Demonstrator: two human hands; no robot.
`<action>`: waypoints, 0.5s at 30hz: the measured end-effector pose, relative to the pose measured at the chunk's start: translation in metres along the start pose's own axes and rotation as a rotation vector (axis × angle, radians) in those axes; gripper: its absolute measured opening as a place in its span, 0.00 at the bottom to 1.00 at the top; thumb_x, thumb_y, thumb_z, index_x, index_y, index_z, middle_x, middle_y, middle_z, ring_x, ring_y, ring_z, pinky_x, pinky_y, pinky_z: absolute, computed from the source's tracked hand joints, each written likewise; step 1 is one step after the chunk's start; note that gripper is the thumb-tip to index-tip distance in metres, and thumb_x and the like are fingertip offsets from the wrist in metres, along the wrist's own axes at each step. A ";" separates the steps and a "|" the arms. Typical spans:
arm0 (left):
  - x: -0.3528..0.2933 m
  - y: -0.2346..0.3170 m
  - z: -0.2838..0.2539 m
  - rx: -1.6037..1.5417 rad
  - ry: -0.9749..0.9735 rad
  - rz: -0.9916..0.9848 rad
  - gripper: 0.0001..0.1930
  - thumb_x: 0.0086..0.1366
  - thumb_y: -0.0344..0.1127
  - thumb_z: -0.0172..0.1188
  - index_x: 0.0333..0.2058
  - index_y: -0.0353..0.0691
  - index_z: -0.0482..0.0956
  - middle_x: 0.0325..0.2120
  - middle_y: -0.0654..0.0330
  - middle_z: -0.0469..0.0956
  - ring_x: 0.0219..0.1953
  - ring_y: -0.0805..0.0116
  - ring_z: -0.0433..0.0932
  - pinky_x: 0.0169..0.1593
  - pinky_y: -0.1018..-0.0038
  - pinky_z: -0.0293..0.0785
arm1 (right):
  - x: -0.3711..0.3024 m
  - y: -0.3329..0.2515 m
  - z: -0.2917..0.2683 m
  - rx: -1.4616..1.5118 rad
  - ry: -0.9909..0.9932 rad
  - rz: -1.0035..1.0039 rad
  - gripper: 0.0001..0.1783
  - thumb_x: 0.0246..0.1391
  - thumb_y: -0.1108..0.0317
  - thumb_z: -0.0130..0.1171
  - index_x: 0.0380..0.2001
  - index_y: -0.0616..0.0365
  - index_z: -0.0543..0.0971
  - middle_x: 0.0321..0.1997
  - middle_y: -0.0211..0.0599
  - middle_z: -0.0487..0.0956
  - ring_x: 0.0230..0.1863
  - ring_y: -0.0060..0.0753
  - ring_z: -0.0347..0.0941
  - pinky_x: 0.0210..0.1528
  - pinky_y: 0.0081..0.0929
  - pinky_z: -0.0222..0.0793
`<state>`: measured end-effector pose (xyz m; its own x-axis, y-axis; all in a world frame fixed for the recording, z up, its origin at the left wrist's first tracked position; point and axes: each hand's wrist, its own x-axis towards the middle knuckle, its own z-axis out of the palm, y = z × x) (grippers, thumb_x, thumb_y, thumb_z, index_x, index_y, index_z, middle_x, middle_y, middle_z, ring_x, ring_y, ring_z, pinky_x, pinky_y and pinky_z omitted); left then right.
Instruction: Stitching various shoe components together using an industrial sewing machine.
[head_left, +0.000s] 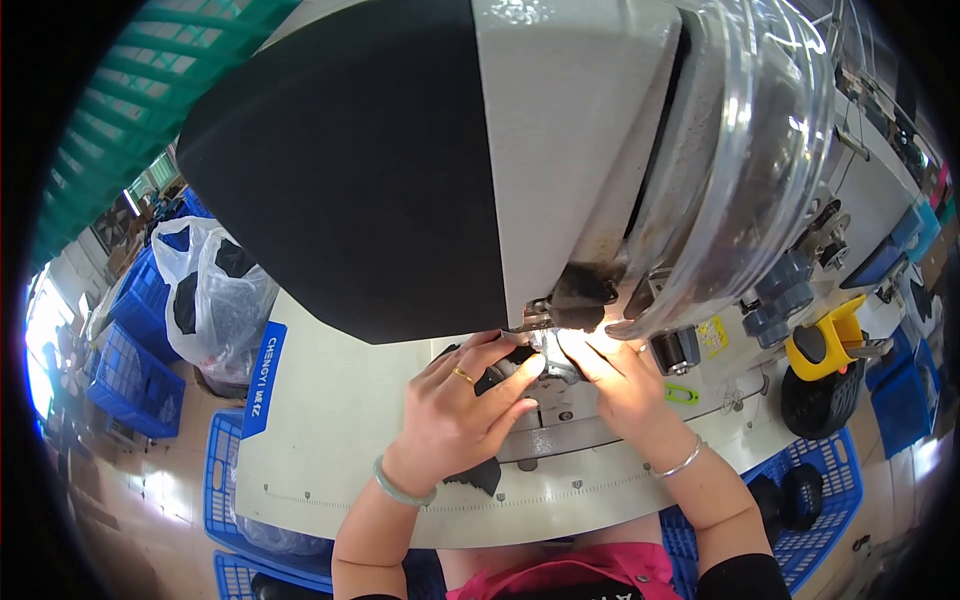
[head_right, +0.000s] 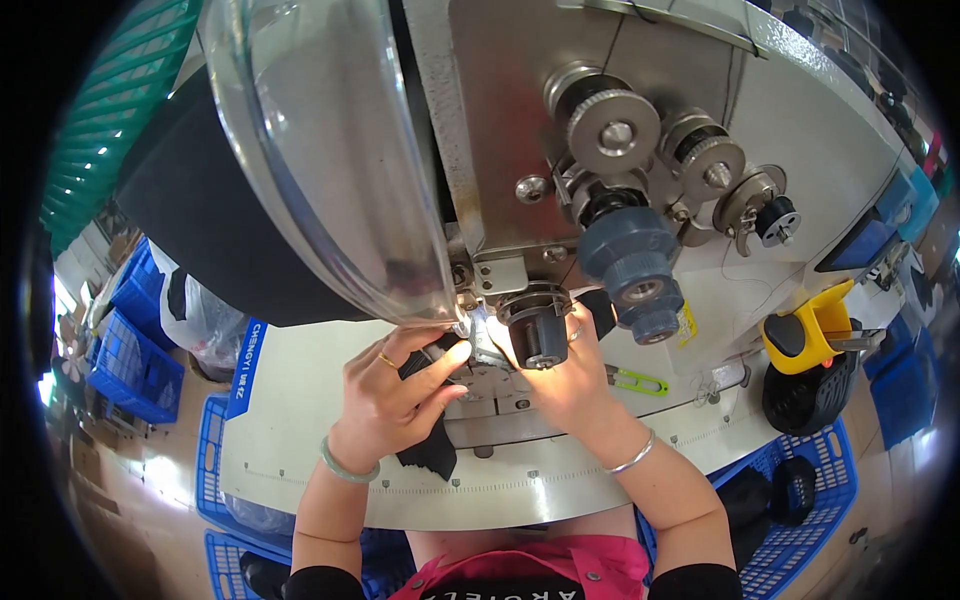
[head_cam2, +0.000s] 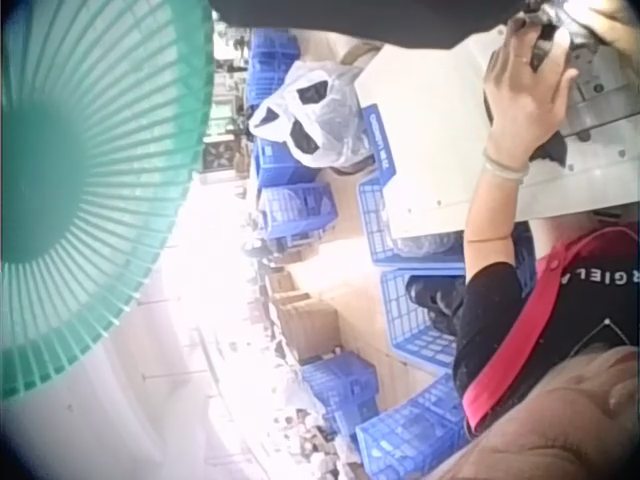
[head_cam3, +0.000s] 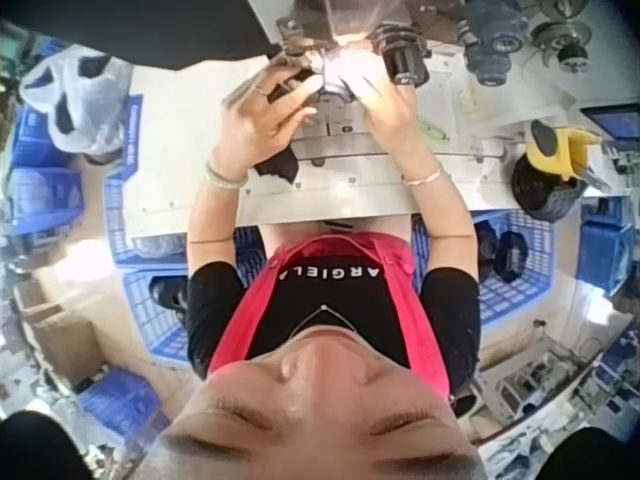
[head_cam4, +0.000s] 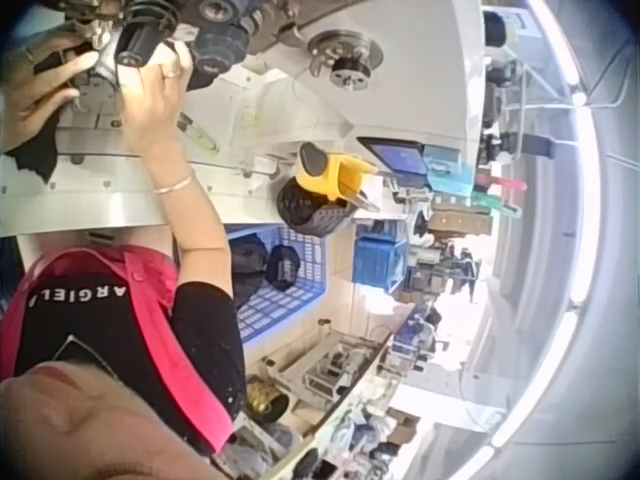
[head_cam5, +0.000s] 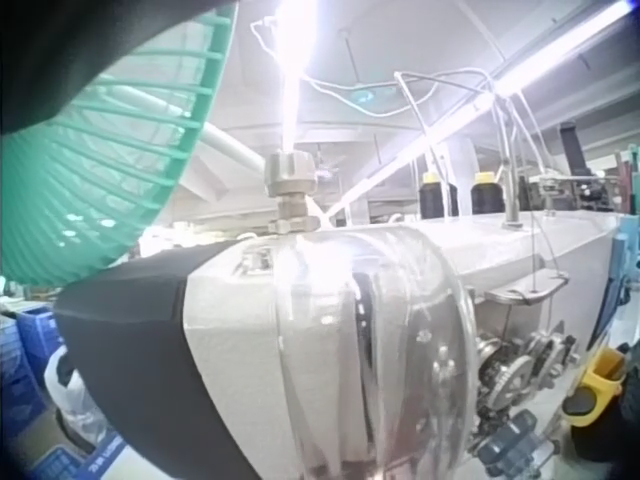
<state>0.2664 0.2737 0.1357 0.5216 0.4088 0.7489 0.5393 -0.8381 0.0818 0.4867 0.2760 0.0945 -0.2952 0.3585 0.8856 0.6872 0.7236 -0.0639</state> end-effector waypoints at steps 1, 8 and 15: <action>0.000 0.001 0.001 0.016 0.001 0.001 0.18 0.50 0.39 0.69 0.43 0.48 0.84 0.42 0.59 0.77 0.45 0.58 0.80 0.43 0.70 0.79 | -0.001 0.002 0.001 0.002 0.000 0.000 0.23 0.38 0.75 0.56 0.43 0.60 0.83 0.46 0.42 0.77 0.44 0.45 0.71 0.51 0.46 0.64; 0.000 0.001 0.004 0.074 0.016 0.014 0.20 0.51 0.41 0.69 0.44 0.48 0.84 0.44 0.57 0.77 0.46 0.56 0.80 0.44 0.68 0.80 | -0.004 0.026 0.011 0.111 -0.066 0.014 0.19 0.35 0.78 0.57 0.37 0.62 0.81 0.44 0.43 0.79 0.43 0.47 0.74 0.54 0.52 0.63; -0.002 -0.009 0.007 -0.046 0.051 -0.017 0.19 0.49 0.40 0.70 0.42 0.47 0.85 0.42 0.49 0.80 0.43 0.50 0.81 0.42 0.67 0.80 | -0.016 0.045 0.025 0.158 -0.102 0.015 0.21 0.31 0.78 0.62 0.37 0.62 0.80 0.41 0.43 0.80 0.44 0.50 0.75 0.55 0.54 0.64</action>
<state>0.2651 0.2826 0.1291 0.4782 0.4050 0.7793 0.5158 -0.8477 0.1241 0.5062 0.3171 0.0658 -0.3565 0.4221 0.8335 0.5817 0.7984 -0.1555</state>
